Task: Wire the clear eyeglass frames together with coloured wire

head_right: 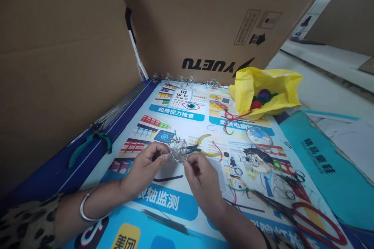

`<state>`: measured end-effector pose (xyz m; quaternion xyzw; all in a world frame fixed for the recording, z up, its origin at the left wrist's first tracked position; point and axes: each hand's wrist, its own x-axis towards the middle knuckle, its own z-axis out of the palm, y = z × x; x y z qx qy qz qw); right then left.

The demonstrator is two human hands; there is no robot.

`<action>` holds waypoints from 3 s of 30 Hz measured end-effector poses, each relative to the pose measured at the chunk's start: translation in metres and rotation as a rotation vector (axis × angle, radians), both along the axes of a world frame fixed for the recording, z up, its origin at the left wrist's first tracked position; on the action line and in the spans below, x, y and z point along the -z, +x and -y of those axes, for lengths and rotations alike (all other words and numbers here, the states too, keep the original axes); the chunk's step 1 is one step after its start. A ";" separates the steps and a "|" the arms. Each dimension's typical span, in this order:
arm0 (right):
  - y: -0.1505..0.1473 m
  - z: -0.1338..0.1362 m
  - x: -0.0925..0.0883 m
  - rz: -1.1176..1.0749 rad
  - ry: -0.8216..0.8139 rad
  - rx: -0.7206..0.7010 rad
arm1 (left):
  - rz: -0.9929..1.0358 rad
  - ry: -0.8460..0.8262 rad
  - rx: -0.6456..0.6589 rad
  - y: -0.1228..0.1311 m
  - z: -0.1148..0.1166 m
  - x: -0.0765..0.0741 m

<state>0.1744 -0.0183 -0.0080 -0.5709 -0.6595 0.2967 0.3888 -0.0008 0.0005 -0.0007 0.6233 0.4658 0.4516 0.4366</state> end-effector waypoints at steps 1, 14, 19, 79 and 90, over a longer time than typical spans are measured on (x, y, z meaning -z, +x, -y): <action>0.000 0.000 0.000 -0.001 -0.004 -0.003 | 0.010 -0.010 0.000 0.000 0.000 0.000; -0.001 0.001 -0.001 0.002 -0.031 0.022 | -0.029 -0.012 -0.019 0.000 -0.003 0.001; 0.000 -0.001 0.004 0.013 -0.046 0.048 | -0.066 0.024 -0.021 -0.002 -0.003 0.001; 0.000 0.004 0.011 0.102 0.104 -0.093 | -0.425 0.200 -0.164 -0.019 -0.004 -0.007; 0.001 0.004 0.010 0.037 0.103 -0.046 | -0.275 0.029 -0.120 -0.022 -0.007 -0.006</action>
